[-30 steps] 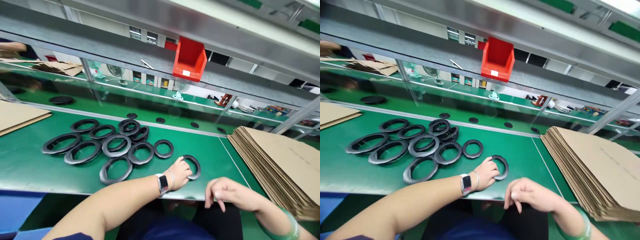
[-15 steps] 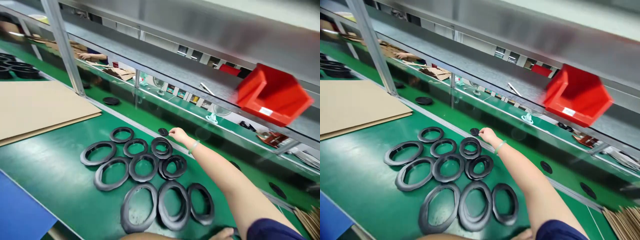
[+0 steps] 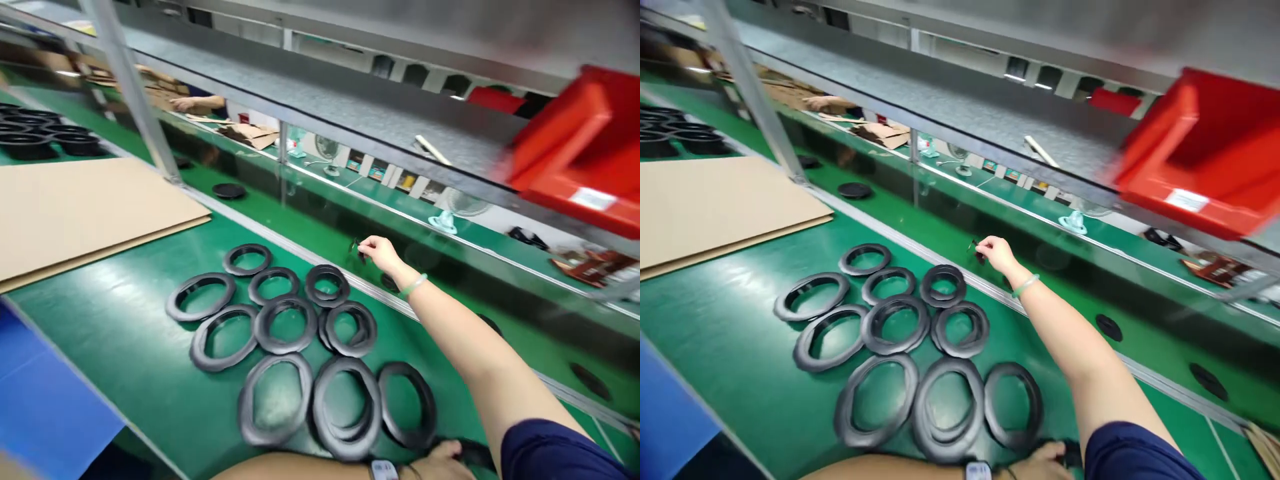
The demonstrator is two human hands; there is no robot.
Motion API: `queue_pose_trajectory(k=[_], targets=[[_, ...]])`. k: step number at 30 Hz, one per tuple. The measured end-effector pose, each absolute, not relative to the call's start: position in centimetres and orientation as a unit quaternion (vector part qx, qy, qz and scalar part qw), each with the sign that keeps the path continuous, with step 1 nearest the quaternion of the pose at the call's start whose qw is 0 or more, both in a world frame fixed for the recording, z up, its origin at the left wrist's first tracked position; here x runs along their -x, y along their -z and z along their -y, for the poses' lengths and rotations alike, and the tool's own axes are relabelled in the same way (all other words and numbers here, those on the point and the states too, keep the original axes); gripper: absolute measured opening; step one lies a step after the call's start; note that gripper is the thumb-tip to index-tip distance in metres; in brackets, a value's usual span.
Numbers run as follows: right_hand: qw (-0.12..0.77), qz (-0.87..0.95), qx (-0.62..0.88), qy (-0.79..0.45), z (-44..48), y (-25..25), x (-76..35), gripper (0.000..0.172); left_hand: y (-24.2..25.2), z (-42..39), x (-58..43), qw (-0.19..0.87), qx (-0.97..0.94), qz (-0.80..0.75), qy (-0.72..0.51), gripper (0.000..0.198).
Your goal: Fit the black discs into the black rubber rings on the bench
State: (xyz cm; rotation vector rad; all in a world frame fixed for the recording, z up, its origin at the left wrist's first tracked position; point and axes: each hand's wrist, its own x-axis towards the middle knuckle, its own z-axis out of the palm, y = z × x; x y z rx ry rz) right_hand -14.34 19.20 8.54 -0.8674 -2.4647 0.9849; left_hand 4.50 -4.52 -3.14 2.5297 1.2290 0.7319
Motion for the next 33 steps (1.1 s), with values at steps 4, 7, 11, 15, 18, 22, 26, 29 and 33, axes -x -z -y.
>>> queue_pose_trajectory(k=[4, 7, 11, 15, 18, 22, 26, 29, 33], targets=[[0.237, 0.816, 0.278, -0.447, -17.2, -10.9, 0.9, 0.033, 2.2, 5.9, -4.6, 0.247, -0.787, -0.436, -0.361, 0.024], [0.316, 0.72, 0.249, -0.565, -15.2, -11.1, -8.4, 0.04, 2.0, 6.1, -3.4, 0.326, -0.687, -0.469, -0.449, 0.035], [0.353, 0.692, 0.286, -0.561, -14.0, -10.9, -19.1, 0.034, 2.0, 5.4, -2.7, 0.467, -0.547, -0.479, -0.503, 0.042], [0.318, 0.799, 0.374, -0.348, -14.1, -8.9, -26.7, 0.012, 1.1, 5.2, -2.8, 0.593, -0.374, -0.491, -0.518, 0.066], [0.259, 0.854, 0.399, -0.214, -14.0, -5.3, -28.6, 0.009, 0.0, 5.0, -3.3, 0.591, -0.32, -0.509, -0.538, 0.068], [0.236, 0.865, 0.373, -0.237, -13.4, -1.0, -27.8, 0.011, -0.8, 3.2, -4.5, 0.58, -0.315, -0.527, -0.535, 0.055], [0.254, 0.851, 0.374, -0.269, -13.3, 0.1, -27.3, 0.012, -0.7, 1.0, -5.8, 0.584, -0.337, -0.537, -0.507, 0.051], [0.271, 0.829, 0.392, -0.292, -13.3, 0.1, -27.2, 0.016, -0.7, 0.6, -5.9, 0.582, -0.363, -0.558, -0.468, 0.045], [0.286, 0.814, 0.405, -0.303, -13.4, 0.2, -27.0, 0.015, -1.4, 1.5, -4.6, 0.596, -0.419, -0.57, -0.38, 0.035]])
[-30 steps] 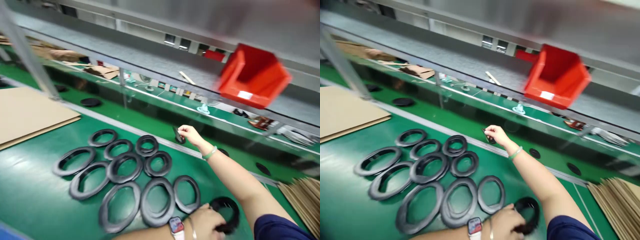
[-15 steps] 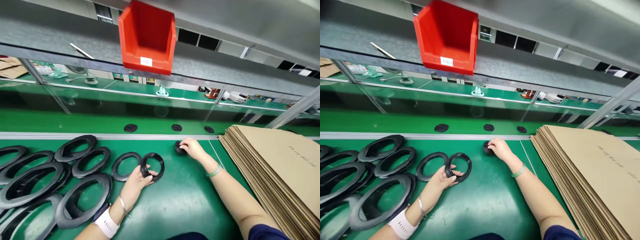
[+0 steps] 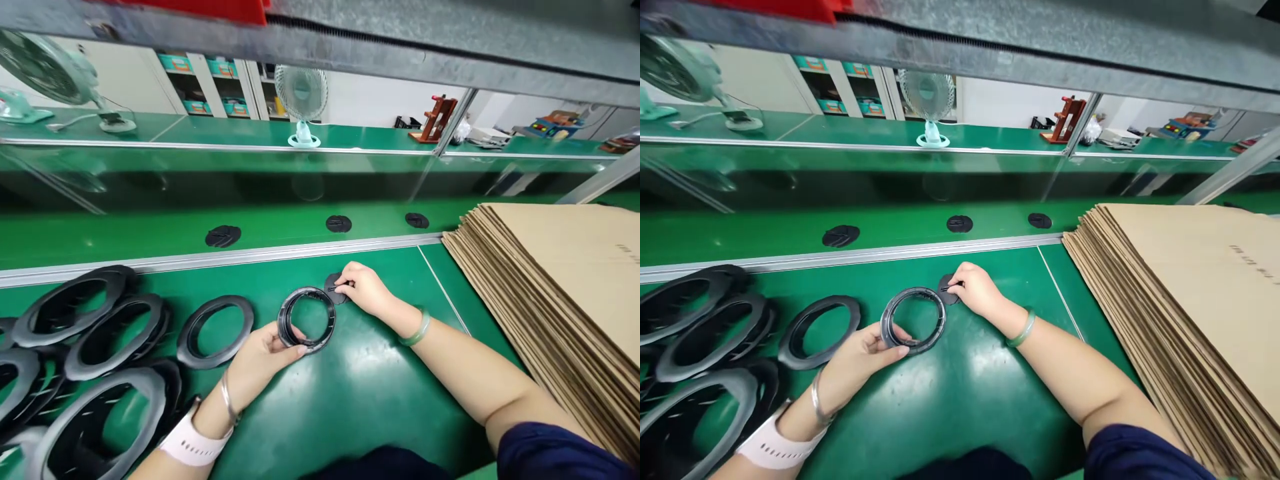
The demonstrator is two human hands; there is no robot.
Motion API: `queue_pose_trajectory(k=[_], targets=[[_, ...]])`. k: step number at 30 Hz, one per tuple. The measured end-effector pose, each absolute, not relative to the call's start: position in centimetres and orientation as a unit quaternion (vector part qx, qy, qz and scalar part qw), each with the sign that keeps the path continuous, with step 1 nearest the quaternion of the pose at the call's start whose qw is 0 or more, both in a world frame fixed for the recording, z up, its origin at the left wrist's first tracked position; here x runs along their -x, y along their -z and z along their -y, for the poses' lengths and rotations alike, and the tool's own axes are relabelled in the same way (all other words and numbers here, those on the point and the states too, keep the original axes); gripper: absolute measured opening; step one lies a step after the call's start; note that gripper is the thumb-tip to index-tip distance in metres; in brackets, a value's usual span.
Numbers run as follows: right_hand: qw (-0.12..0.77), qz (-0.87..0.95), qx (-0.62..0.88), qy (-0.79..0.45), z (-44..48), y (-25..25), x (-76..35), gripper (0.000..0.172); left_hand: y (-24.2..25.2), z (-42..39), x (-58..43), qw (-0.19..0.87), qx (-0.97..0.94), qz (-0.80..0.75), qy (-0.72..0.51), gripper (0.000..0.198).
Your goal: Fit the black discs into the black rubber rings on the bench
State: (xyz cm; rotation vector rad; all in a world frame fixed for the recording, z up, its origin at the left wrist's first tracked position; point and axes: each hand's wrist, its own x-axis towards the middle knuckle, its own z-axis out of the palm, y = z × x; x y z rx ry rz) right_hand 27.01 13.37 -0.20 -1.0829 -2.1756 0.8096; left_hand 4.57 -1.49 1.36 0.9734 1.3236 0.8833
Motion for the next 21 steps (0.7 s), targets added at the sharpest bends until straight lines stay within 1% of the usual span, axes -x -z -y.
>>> queue_pose_trajectory(k=[3, 6, 9, 10, 12, 15, 21], targets=[[0.299, 0.804, 0.423, -0.292, -13.6, -0.1, -27.1, 0.014, -1.8, 2.0, -3.7, 0.618, -0.425, -0.565, -0.344, 0.034], [0.363, 0.771, 0.443, -0.279, -13.1, -1.2, -27.3, 0.01, -1.6, 2.1, -3.8, 0.599, -0.409, -0.584, -0.364, 0.037], [0.429, 0.766, 0.394, -0.272, -11.1, -2.9, -26.5, 0.001, -1.1, 2.3, -4.5, 0.568, -0.388, -0.607, -0.397, 0.042], [0.437, 0.779, 0.362, -0.267, -10.2, -3.4, -26.0, 0.003, -0.9, 2.3, -4.7, 0.563, -0.382, -0.611, -0.405, 0.044], [0.425, 0.82, 0.294, -0.246, -8.4, -3.8, -24.7, 0.01, -0.6, 2.4, -5.0, 0.558, -0.37, -0.61, -0.423, 0.049], [0.38, 0.875, 0.223, -0.198, -6.8, -3.1, -22.9, 0.018, -0.5, 2.5, -5.1, 0.555, -0.359, -0.605, -0.443, 0.055], [0.338, 0.914, 0.205, -0.09, -7.2, -1.1, -22.1, 0.023, -1.1, 2.3, -5.3, 0.575, -0.329, -0.605, -0.443, 0.058]])
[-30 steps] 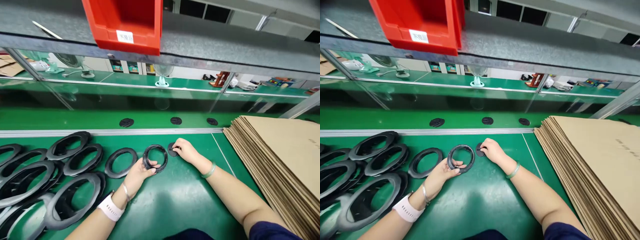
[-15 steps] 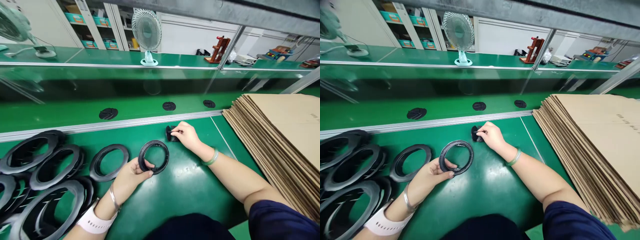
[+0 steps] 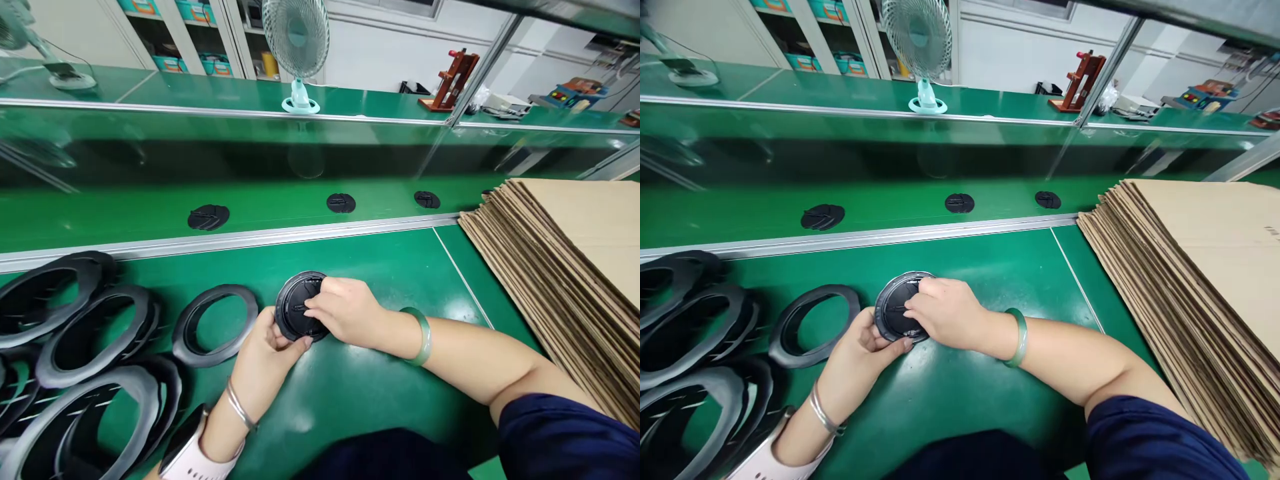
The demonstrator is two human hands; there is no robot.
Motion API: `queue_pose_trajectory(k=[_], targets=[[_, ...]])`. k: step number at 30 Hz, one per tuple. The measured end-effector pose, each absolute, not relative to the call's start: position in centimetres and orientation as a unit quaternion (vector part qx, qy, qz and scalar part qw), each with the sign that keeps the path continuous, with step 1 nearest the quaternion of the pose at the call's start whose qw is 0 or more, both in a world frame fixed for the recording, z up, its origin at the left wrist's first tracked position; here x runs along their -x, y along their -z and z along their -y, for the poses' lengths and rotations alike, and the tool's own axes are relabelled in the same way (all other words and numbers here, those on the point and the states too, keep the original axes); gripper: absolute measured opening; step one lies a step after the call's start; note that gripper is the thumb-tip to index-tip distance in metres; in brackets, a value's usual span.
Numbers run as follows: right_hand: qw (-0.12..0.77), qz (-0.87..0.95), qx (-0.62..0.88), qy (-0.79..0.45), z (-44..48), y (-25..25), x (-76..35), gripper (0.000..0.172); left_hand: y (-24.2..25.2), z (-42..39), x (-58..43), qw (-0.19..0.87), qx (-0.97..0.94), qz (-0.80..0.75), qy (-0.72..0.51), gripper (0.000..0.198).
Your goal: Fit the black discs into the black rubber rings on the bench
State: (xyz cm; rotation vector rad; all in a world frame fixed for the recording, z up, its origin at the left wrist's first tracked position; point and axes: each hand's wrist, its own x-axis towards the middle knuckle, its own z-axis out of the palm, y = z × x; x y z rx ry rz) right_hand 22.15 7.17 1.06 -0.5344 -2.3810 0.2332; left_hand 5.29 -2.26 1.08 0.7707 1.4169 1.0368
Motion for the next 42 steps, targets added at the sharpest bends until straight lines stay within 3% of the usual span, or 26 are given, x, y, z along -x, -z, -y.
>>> queue_pose_trajectory(k=[5, 19, 26, 34, 42], targets=[[0.293, 0.935, 0.198, -0.022, -6.9, -1.2, -22.3, 0.026, -1.4, 2.2, -5.6, 0.568, -0.322, -0.619, -0.436, 0.062], [0.35, 0.912, 0.2, -0.069, -6.5, -1.1, -22.4, 0.021, -1.0, 2.7, -5.3, 0.557, -0.364, -0.611, -0.429, 0.052], [0.336, 0.92, 0.19, -0.063, -6.6, -0.9, -22.6, 0.023, -1.2, 2.5, -5.4, 0.556, -0.362, -0.615, -0.427, 0.051], [0.261, 0.935, 0.232, -0.067, -5.9, -1.3, -22.3, 0.022, -0.8, 2.8, -5.2, 0.539, -0.369, -0.63, -0.42, 0.054], [0.221, 0.943, 0.246, -0.032, -4.8, -0.9, -21.8, 0.038, -0.7, 2.7, -5.4, 0.541, -0.358, -0.624, -0.435, 0.057]])
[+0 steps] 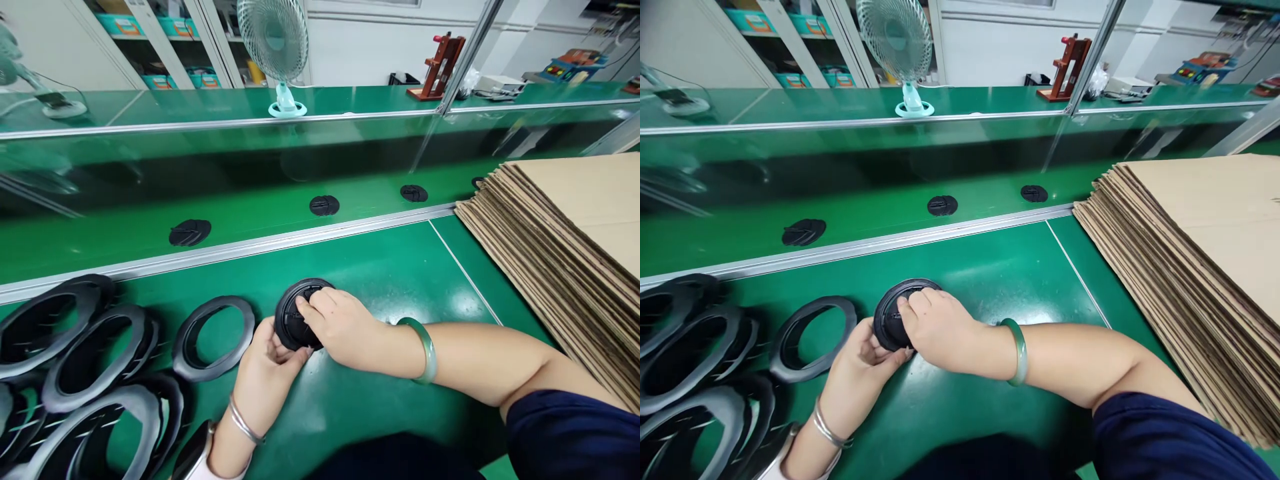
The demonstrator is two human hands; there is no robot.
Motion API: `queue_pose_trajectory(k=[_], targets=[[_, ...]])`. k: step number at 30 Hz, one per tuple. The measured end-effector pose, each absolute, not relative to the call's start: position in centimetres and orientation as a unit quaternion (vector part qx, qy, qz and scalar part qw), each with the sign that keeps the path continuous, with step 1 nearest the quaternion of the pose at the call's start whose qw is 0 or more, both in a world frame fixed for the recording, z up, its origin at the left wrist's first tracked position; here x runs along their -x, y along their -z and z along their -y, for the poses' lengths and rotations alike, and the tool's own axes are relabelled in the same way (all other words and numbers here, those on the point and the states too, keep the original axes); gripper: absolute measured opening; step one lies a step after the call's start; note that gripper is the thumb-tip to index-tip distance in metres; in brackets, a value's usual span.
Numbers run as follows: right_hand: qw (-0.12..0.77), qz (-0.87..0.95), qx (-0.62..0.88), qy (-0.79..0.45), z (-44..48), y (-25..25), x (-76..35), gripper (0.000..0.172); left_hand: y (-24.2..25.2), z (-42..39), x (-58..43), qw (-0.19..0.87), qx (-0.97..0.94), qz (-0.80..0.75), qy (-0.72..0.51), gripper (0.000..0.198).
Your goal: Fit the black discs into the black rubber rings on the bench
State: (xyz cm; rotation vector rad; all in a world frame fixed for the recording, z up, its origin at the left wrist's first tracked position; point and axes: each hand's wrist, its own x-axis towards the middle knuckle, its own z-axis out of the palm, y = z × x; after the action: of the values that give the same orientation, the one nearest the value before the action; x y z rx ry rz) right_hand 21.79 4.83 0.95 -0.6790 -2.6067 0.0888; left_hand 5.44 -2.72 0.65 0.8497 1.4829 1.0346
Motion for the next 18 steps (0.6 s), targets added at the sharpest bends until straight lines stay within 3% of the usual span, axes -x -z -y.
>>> queue_pose_trajectory(k=[4, 8, 14, 18], targets=[[0.289, 0.92, 0.24, -0.108, -5.4, -1.4, -22.0, 0.038, -0.8, 2.4, -5.4, 0.548, -0.336, -0.61, -0.464, 0.058], [0.369, 0.815, 0.362, -0.261, -6.5, -1.3, -22.1, 0.044, -0.8, 2.2, -5.6, 0.535, -0.333, -0.598, -0.495, 0.056], [0.361, 0.731, 0.406, -0.413, -7.7, 0.0, -21.3, 0.008, 0.1, 2.6, -5.7, 0.499, -0.377, -0.615, -0.48, 0.056], [0.391, 0.698, 0.406, -0.442, -7.8, 0.5, -21.0, 0.009, 0.6, 2.6, -5.7, 0.506, -0.383, -0.62, -0.461, 0.059]])
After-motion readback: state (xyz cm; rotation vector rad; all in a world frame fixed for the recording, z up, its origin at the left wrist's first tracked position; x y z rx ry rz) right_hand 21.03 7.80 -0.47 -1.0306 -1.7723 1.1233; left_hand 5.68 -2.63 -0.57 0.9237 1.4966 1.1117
